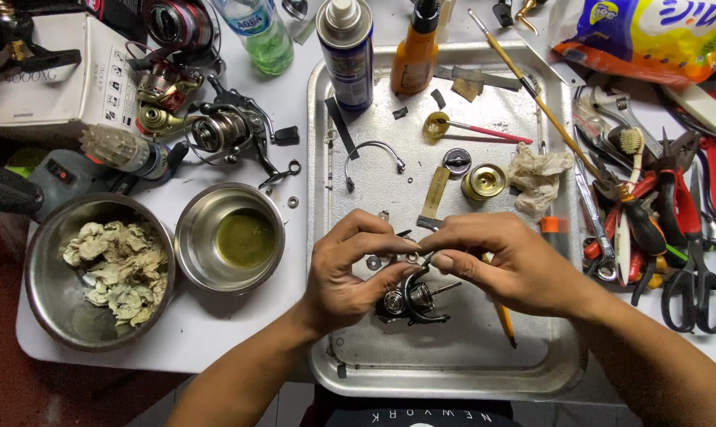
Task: Disassembling and reassembling a fishing reel for maintenance or repair using a screwdriver and manual manipulation of small parts.
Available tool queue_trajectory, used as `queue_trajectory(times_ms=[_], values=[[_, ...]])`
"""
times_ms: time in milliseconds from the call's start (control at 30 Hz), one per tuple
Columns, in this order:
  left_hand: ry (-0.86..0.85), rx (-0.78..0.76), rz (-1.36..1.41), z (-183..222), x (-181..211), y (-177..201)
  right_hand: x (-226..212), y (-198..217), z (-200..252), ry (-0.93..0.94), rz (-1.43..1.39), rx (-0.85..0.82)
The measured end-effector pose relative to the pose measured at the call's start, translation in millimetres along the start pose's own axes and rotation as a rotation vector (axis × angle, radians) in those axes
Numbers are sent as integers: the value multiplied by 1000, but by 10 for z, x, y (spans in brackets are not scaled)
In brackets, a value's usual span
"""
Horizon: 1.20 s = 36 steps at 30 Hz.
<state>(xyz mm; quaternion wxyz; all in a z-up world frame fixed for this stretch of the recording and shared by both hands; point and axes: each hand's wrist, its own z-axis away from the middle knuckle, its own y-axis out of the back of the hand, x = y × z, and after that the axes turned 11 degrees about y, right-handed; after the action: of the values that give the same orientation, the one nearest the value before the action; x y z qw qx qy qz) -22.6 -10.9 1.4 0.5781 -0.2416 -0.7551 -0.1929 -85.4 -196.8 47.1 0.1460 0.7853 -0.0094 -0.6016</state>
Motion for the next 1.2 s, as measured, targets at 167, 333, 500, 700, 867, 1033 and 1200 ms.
queue_trajectory(times_ms=[167, 333, 500, 700, 867, 1033, 1200], values=[[-1, -71, -114, 12, 18, 11, 2, 470, 279, -315, 961, -138], [-31, -69, -204, 2, -24, -17, 30, 581, 444, -782, 1406, -211], [7, -94, -240, 28, -93, -21, 68, 422, 512, -1092, 1232, -270], [49, -143, -241, 58, -128, -28, 0, 104, 558, -1005, 976, -399], [-7, -144, -265, 65, -138, -36, 124, -32, 660, -947, 999, -396], [-40, -146, -286, 60, -180, -42, 50, -75, 634, -1004, 938, -385], [-33, -115, -260, 27, -94, -22, -6, 84, 708, -935, 1071, -157]])
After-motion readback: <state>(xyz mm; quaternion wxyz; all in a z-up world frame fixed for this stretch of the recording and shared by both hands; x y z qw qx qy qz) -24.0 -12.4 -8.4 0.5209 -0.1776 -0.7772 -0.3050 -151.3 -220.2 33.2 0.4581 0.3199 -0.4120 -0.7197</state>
